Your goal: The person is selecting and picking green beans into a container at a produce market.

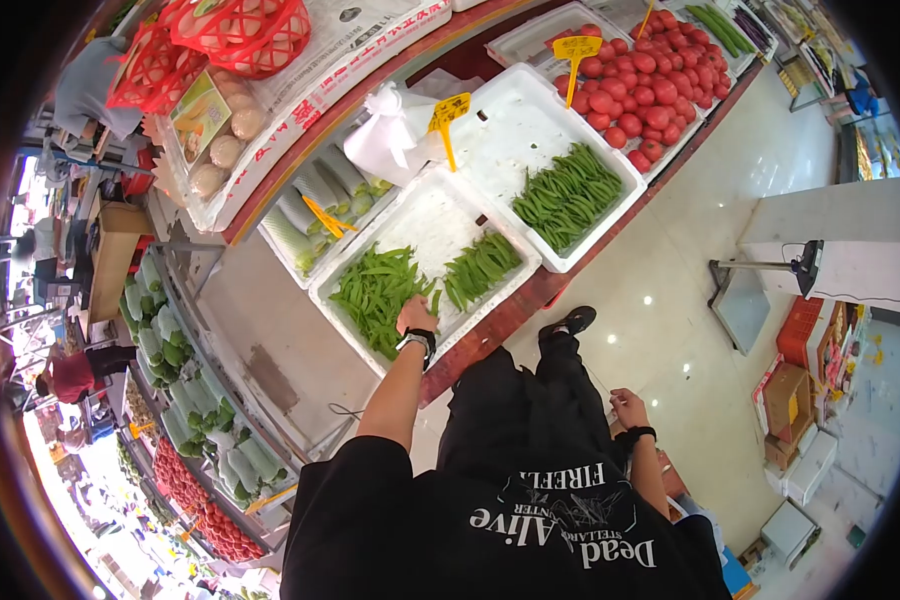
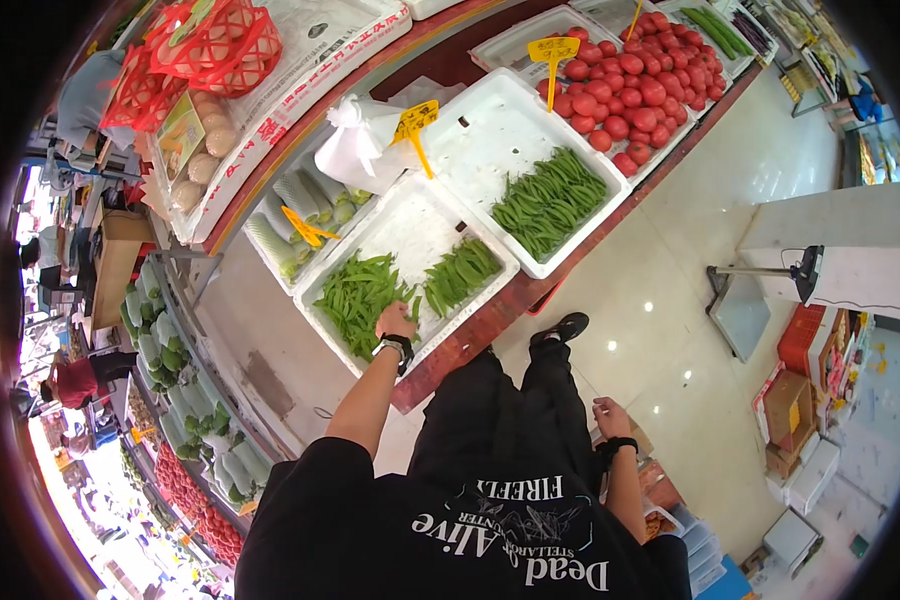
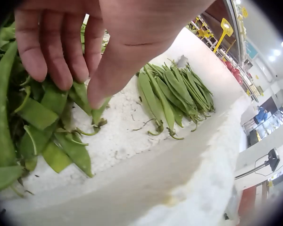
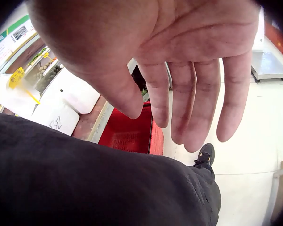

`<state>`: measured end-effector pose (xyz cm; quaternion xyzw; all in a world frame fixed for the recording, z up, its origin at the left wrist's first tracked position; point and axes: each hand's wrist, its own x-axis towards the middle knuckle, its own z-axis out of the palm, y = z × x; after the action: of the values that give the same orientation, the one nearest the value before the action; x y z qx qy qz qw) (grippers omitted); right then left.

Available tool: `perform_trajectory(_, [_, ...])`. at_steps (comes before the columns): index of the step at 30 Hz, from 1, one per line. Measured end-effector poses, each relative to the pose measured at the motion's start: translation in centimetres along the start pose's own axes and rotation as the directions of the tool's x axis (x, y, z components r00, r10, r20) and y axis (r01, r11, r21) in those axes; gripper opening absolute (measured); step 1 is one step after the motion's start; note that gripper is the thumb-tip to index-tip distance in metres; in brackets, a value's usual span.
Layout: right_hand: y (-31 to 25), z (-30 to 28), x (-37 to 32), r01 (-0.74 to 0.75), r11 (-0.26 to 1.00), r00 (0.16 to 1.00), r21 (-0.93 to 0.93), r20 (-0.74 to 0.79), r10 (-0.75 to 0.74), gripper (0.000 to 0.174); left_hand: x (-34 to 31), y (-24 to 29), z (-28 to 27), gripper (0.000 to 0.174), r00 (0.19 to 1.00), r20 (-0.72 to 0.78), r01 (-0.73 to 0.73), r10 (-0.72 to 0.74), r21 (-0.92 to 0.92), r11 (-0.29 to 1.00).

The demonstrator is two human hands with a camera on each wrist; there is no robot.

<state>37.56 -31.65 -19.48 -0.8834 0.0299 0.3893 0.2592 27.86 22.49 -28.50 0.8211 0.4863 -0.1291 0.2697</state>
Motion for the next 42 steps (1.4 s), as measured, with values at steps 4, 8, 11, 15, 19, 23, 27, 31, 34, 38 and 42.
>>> perform_trajectory(4, [0.0,-0.2,0.3,0.050,0.999,0.999,-0.012,-0.008,-0.050,0.024,-0.1,0.7,-0.3,0.041,0.999,-0.006,-0.033,0.033,0.035,0.999])
perform_trajectory(8, [0.0,-0.8,0.0,0.033,0.998,0.999,-0.052,-0.017,-0.034,0.025,0.3,1.6,-0.2,0.040,1.000,0.006,-0.002,0.002,0.064,0.998])
perform_trajectory(11, [-0.2,-1.1,-0.4,0.015,0.998,1.000,-0.068,-0.012,-0.016,0.025,1.4,1.2,0.1,0.042,0.994,0.104,0.019,-0.024,0.051,0.999])
perform_trajectory(15, [-0.5,-1.1,-1.1,-0.018,0.998,1.000,-0.061,-0.003,0.017,0.023,1.4,1.7,-0.6,0.030,0.990,0.141,0.030,-0.026,-0.030,0.999])
perform_trajectory(19, [-0.7,-0.8,-1.1,-0.003,0.999,1.000,-0.045,0.003,0.003,0.023,3.3,0.3,0.2,0.025,0.974,0.211,-0.040,0.082,-0.196,0.980])
perform_trajectory(23, [-0.8,-0.5,-0.8,0.013,0.998,1.000,-0.057,0.005,-0.012,0.024,3.2,2.1,-1.9,0.027,0.888,0.459,0.290,0.005,-0.570,0.769])
perform_trajectory(27, [-0.7,-0.3,-0.4,0.029,0.998,0.999,-0.048,0.015,-0.029,0.026,5.2,1.0,1.4,0.023,0.898,0.440,0.235,0.029,-0.535,0.812])
perform_trajectory(31, [-1.0,-0.5,-0.4,0.037,0.998,0.999,-0.045,0.008,-0.037,0.026,5.2,1.3,2.2,0.023,0.921,0.382,0.208,-0.078,-0.312,0.927])
perform_trajectory(34, [-1.3,-0.7,-0.6,0.011,0.998,1.000,-0.058,0.019,-0.010,0.024,4.1,2.0,0.7,0.026,0.988,0.150,0.032,-0.024,-0.051,0.998])
perform_trajectory(38, [-1.2,-0.7,-0.8,0.023,0.998,0.999,-0.066,0.024,-0.022,0.024,2.9,2.8,-2.3,0.031,0.998,0.013,-0.069,0.069,-0.011,0.998])
perform_trajectory(42, [-1.5,-0.9,-0.7,0.016,0.995,1.000,-0.094,0.024,-0.014,0.025,3.0,2.3,-2.5,0.028,0.989,0.045,-0.145,0.143,0.048,0.988])
